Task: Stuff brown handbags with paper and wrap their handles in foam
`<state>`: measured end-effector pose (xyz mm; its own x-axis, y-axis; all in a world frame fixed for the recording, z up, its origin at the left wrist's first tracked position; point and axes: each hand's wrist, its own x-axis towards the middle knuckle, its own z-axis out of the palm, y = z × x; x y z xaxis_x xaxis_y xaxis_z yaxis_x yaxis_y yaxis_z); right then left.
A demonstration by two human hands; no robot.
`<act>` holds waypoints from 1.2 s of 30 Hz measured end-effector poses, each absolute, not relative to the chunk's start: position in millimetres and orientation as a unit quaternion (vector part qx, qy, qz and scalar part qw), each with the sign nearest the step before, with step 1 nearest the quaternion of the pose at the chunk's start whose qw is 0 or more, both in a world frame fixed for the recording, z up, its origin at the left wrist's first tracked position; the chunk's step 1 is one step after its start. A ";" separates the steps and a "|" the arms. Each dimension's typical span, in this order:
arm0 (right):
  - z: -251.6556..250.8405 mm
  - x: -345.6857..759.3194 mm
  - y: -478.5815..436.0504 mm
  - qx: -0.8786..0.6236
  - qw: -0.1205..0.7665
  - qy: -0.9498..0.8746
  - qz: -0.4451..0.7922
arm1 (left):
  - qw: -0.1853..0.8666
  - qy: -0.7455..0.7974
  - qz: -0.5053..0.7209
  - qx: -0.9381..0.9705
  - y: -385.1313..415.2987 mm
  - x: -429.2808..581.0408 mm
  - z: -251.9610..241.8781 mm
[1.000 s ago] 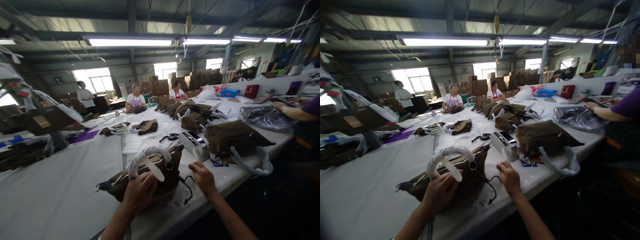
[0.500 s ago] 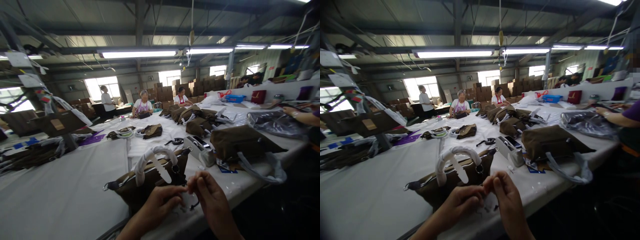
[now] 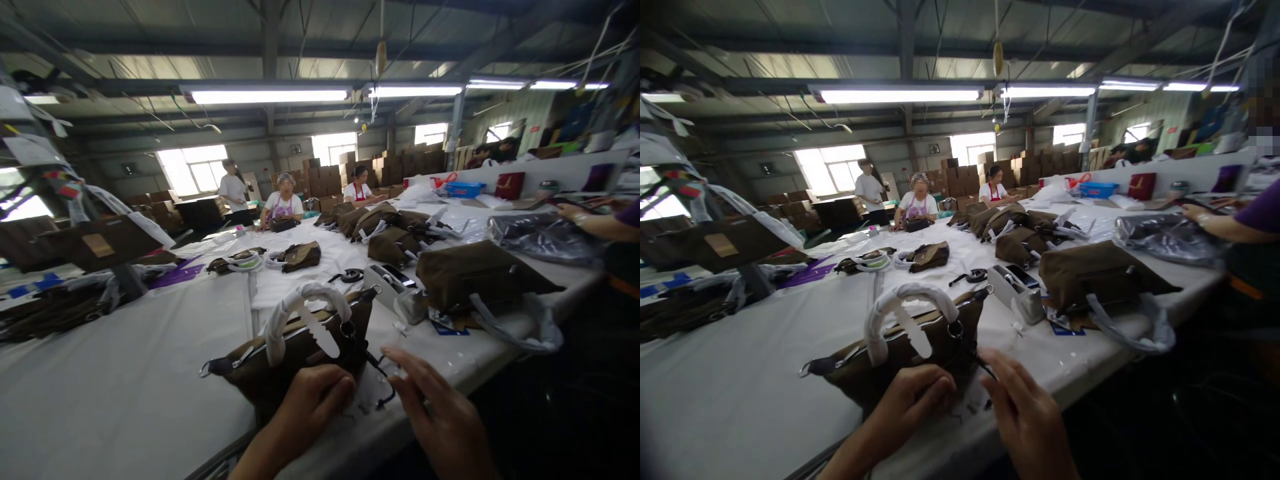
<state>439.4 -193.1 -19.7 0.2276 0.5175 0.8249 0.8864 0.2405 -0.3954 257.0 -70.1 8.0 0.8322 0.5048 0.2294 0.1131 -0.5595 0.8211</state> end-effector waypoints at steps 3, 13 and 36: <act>-25.7 426.6 -185.6 -0.558 0.510 -0.651 -0.068 | 0.406 0.164 0.215 0.873 -71.4 256.1 11.2; -56.8 450.5 -159.6 -0.602 0.670 -0.407 0.153 | 0.490 0.283 0.380 0.732 -67.3 268.4 -6.2; -44.4 430.8 -150.6 -0.483 0.685 -0.395 0.376 | 0.308 0.369 0.328 0.814 -70.1 295.7 7.9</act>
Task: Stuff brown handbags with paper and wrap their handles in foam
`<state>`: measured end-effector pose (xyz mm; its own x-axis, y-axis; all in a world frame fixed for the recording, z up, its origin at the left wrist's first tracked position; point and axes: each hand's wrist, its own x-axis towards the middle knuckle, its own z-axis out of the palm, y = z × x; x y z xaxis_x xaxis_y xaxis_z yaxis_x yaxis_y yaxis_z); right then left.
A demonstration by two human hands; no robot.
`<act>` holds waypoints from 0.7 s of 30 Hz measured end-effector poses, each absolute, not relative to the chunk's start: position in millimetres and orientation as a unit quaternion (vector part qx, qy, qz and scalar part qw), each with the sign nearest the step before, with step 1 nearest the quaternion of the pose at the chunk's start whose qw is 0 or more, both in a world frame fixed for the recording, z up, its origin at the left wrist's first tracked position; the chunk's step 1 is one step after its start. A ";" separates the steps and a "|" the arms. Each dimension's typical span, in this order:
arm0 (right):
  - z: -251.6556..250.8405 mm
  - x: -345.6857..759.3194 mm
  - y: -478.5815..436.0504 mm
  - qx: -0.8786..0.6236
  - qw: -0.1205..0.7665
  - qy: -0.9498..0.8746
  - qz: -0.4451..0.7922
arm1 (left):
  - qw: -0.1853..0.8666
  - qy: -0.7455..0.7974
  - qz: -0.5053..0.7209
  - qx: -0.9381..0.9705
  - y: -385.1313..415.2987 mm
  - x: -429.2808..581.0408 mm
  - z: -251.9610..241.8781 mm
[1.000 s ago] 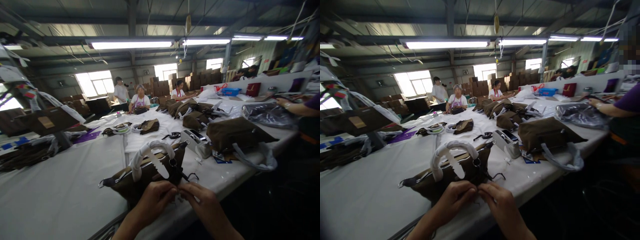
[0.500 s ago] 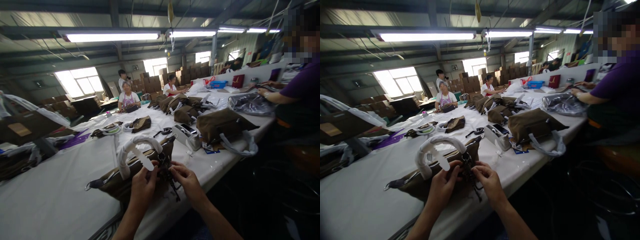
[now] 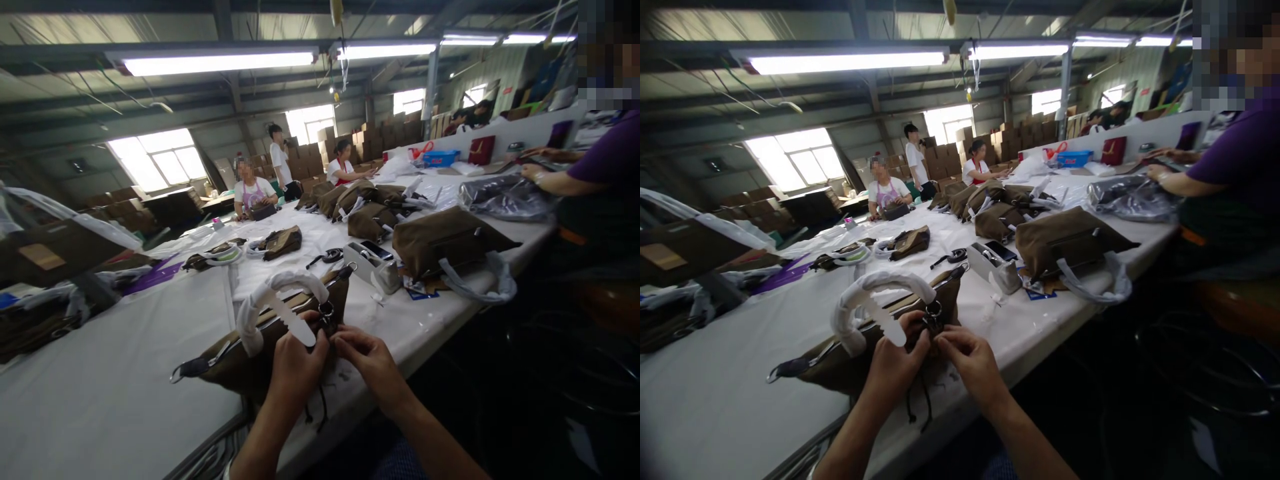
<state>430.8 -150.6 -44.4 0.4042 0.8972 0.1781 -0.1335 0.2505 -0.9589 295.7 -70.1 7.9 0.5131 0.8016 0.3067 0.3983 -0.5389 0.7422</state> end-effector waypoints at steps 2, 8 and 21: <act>-43.7 432.1 -150.2 -0.500 0.686 -0.400 0.346 | 0.298 0.370 0.334 0.814 -68.3 294.5 7.0; -43.8 441.5 -153.4 -0.540 0.684 -0.405 0.277 | 0.322 0.363 0.343 0.804 -66.4 294.1 3.1; -51.8 457.5 -164.9 -0.590 0.651 -0.448 0.167 | 0.350 0.353 0.335 0.800 -64.0 292.1 -5.0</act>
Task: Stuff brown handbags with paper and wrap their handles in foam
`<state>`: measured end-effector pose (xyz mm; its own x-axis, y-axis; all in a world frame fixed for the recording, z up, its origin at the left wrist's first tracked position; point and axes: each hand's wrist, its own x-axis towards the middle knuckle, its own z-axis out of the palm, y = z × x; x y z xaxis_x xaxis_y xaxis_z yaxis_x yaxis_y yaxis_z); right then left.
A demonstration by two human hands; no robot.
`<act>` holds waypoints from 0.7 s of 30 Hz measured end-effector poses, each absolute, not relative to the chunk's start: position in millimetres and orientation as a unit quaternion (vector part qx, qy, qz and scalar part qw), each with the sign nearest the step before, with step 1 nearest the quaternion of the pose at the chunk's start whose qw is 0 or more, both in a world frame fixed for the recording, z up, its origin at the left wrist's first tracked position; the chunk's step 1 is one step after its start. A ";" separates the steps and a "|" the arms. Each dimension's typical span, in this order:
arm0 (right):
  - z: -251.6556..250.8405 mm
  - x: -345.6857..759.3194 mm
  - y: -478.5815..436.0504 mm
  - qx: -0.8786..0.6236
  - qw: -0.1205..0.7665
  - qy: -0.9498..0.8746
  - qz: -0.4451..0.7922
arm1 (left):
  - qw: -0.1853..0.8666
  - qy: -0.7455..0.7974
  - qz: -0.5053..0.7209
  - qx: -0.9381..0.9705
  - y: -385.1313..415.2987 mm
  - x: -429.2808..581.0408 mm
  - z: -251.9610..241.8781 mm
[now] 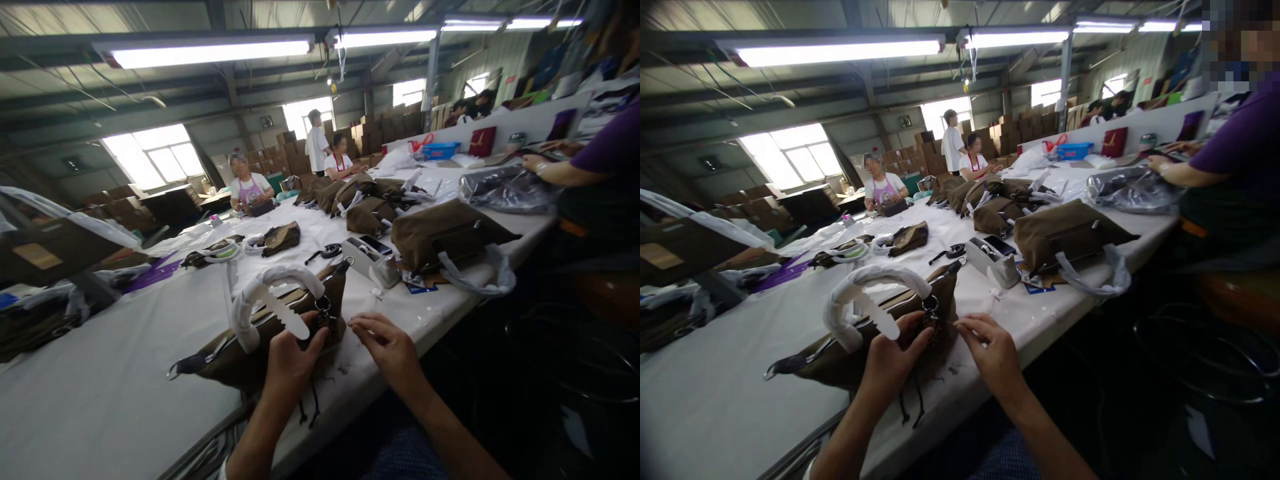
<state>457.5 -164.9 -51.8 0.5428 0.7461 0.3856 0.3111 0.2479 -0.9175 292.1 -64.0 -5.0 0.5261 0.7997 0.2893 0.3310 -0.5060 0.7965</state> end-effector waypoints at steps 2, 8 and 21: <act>-55.1 466.7 -168.6 -0.619 0.631 -0.457 0.098 | 0.344 0.359 0.337 0.800 -63.1 291.9 -5.4; -60.2 473.0 -171.4 -0.662 0.567 -0.489 0.034 | 0.354 0.346 0.339 0.800 -61.9 291.4 -6.7; -53.7 460.0 -163.2 -0.657 0.565 -0.494 0.069 | 0.349 0.344 0.342 0.802 -60.7 291.6 -9.4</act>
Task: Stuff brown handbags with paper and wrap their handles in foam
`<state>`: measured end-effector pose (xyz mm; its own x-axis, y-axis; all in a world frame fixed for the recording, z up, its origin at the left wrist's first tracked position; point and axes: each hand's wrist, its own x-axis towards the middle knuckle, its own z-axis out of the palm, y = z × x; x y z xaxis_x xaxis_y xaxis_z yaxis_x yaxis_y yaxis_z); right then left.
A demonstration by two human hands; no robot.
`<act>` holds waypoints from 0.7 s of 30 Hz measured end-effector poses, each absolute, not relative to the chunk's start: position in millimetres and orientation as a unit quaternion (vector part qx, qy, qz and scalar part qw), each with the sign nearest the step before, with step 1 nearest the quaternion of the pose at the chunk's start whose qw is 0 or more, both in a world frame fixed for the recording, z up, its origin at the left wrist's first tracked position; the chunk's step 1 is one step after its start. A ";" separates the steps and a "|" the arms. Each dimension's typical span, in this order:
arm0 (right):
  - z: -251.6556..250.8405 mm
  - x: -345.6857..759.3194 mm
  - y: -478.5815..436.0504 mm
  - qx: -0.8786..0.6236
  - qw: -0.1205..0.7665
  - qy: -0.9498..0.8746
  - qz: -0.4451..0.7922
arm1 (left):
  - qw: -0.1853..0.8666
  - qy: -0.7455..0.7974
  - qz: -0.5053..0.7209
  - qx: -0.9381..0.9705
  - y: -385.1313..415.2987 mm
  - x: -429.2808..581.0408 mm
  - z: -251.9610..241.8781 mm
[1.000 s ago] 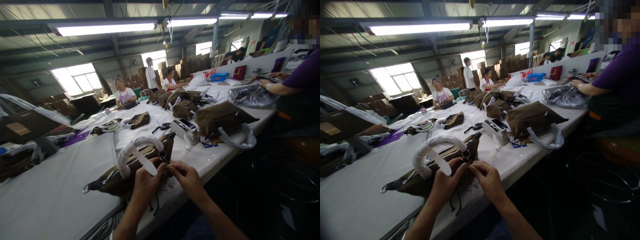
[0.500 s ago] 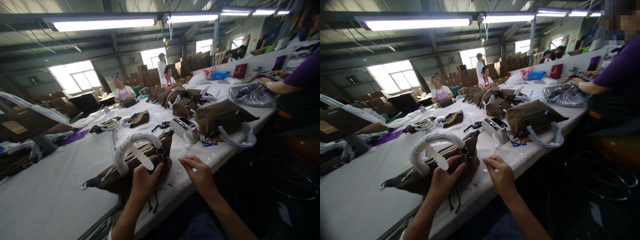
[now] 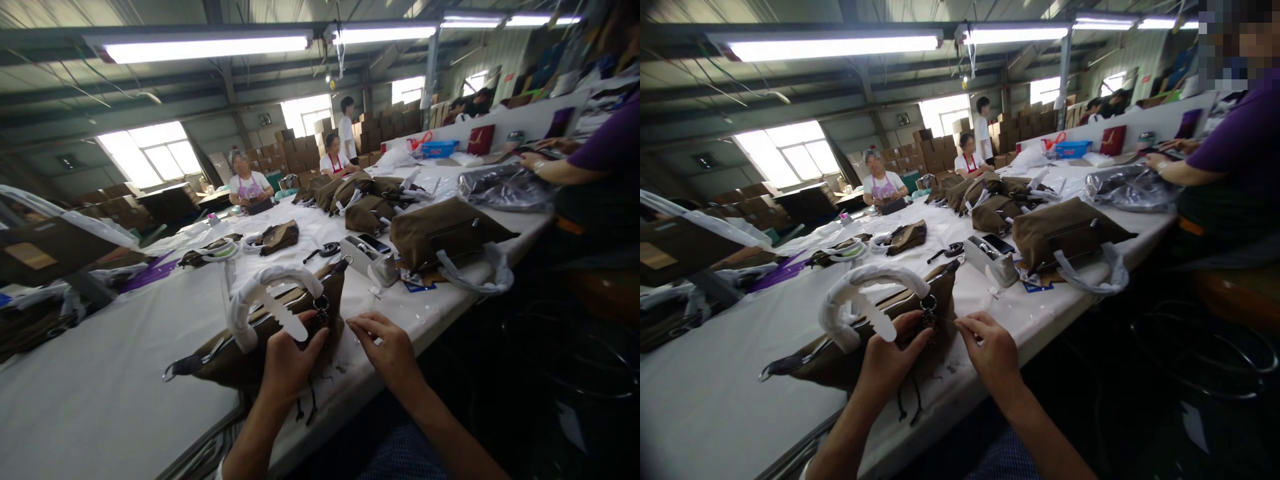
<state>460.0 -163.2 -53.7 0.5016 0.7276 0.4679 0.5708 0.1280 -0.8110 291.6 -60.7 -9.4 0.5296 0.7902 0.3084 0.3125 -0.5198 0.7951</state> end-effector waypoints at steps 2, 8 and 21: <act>-52.4 459.1 -162.0 -0.659 0.563 -0.495 0.061 | 0.354 0.343 0.343 0.800 -60.9 291.4 -9.1; -50.5 456.1 -160.1 -0.663 0.545 -0.512 0.040 | 0.398 0.351 0.351 0.771 -65.3 290.3 -4.4; -47.4 459.1 -144.7 -0.621 0.540 -0.568 -0.001 | 0.307 0.371 0.380 0.790 -63.8 304.3 15.5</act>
